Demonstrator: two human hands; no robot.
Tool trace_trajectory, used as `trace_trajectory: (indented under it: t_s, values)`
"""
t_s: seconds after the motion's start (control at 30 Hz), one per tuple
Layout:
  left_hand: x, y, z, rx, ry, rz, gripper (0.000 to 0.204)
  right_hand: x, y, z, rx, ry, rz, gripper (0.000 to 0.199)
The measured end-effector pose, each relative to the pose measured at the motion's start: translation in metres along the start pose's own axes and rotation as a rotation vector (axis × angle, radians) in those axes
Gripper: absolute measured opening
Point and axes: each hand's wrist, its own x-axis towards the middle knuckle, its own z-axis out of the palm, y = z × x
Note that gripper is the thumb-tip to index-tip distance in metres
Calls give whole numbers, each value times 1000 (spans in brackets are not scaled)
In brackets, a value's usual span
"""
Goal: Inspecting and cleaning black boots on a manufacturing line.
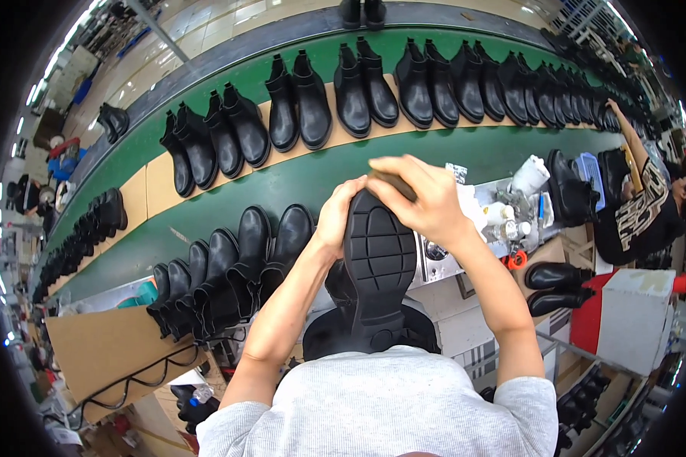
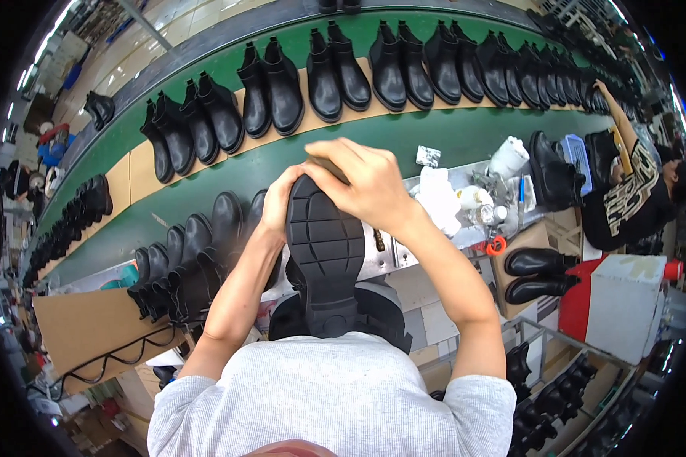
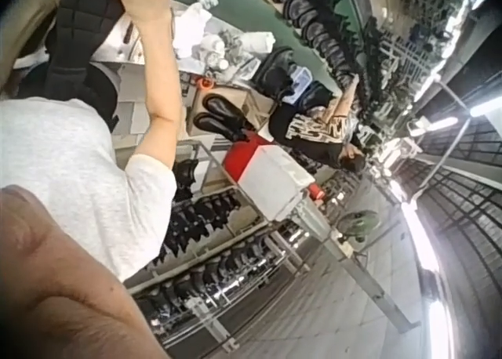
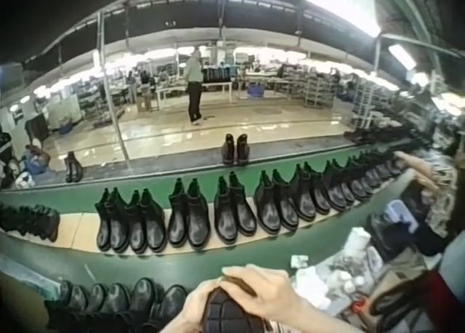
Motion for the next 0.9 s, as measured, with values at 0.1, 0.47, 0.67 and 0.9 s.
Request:
trace_trajectory:
  t_s: [0.1, 0.47, 0.67, 0.9]
  values:
    - [2, -2, -11, 54, 43, -22, 38, -18, -6, 4, 59, 20, 104, 23]
    - [3, -3, -8, 90, 39, -4, 41, -3, -4, 5, 41, 51, 207, 19]
    - [4, 3, -17, 98, -187, 56, 44, -57, -29, 5, 73, 98, 328, 24]
    - [1, -1, -16, 9, 37, 43, 34, -24, -26, 21, 51, 158, 243, 21]
